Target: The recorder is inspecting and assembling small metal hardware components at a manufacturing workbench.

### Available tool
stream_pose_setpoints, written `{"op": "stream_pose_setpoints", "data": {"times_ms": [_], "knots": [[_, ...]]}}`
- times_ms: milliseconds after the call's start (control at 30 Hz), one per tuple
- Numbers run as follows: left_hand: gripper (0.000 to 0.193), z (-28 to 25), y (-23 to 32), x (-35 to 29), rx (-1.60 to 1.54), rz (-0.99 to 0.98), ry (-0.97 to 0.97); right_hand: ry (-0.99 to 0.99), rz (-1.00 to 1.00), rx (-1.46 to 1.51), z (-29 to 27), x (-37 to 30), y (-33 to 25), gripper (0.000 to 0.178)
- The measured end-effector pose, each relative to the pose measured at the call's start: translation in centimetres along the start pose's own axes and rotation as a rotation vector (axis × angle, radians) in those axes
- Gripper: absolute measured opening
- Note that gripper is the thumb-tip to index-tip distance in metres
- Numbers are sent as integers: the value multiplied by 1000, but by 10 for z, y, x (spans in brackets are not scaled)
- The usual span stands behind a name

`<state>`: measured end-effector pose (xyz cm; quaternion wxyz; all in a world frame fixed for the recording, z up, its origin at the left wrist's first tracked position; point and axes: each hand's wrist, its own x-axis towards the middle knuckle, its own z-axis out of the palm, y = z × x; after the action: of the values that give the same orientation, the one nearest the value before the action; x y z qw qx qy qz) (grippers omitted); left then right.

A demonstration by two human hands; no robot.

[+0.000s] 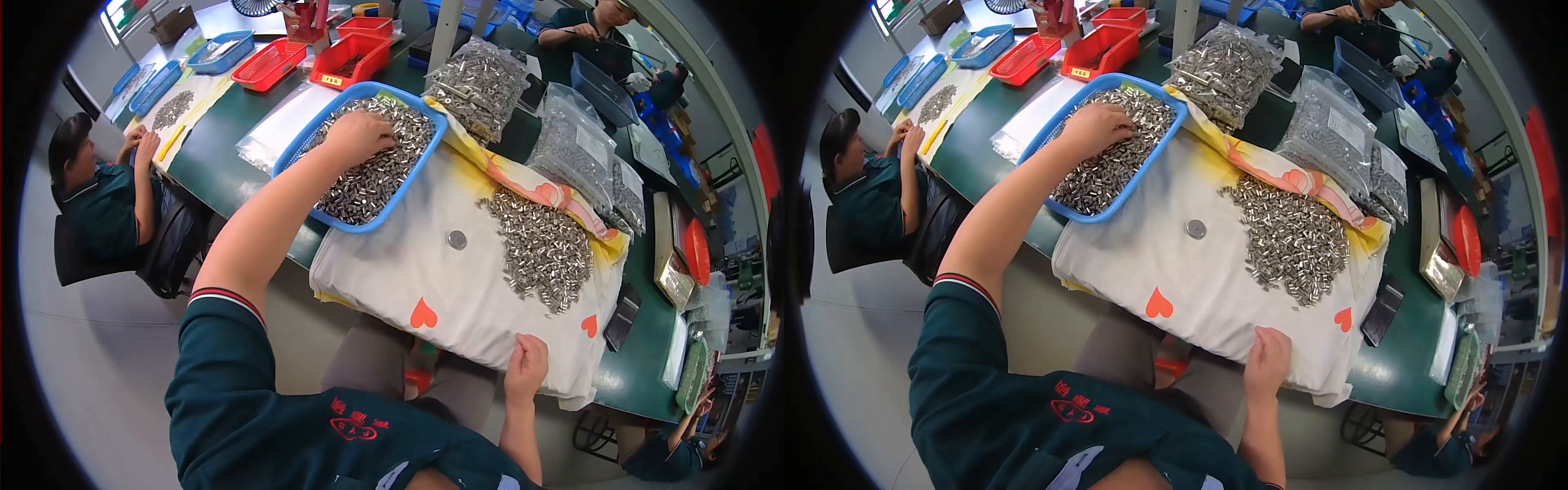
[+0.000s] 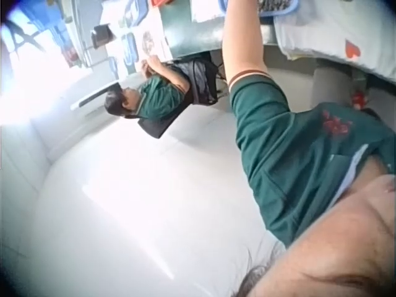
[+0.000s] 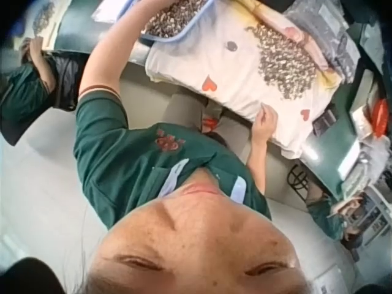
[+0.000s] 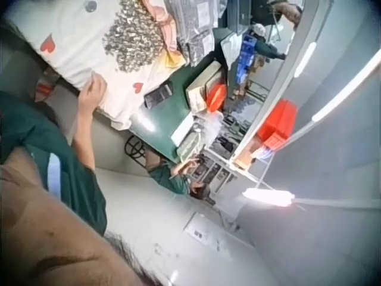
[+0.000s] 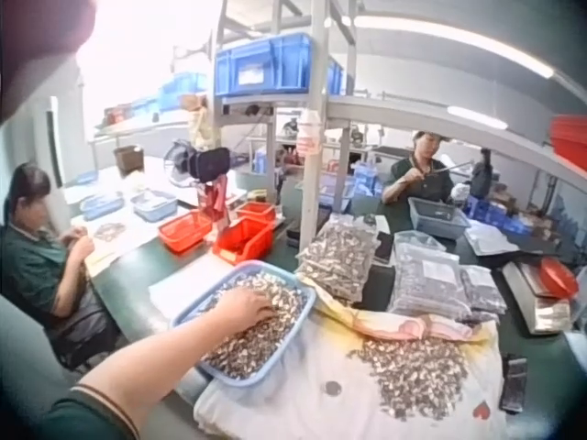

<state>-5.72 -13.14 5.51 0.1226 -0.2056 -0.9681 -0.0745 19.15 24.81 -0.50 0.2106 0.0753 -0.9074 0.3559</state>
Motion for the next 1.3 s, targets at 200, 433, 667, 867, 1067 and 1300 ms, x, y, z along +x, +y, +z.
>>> {"op": "stream_pose_setpoints", "data": {"times_ms": [200,433,667,867,1067,1300], "knots": [[20,7,10,9,-154,6,48,44,24,-10,-15,1,3,18],[18,-25,-4,-55,-70,-122,95,-9,17,117,-4,4,-9,17],[19,-40,39,-45,-40,20,324,18,-3,81,-11,-9,-6,14],[23,-55,124,-77,-308,180,423,387,209,-439,-87,48,98,26],[24,-7,151,-115,-449,132,321,328,699,-737,-118,96,181,65],[24,10,147,-136,-512,35,261,65,1025,-752,-117,126,194,91]]}}
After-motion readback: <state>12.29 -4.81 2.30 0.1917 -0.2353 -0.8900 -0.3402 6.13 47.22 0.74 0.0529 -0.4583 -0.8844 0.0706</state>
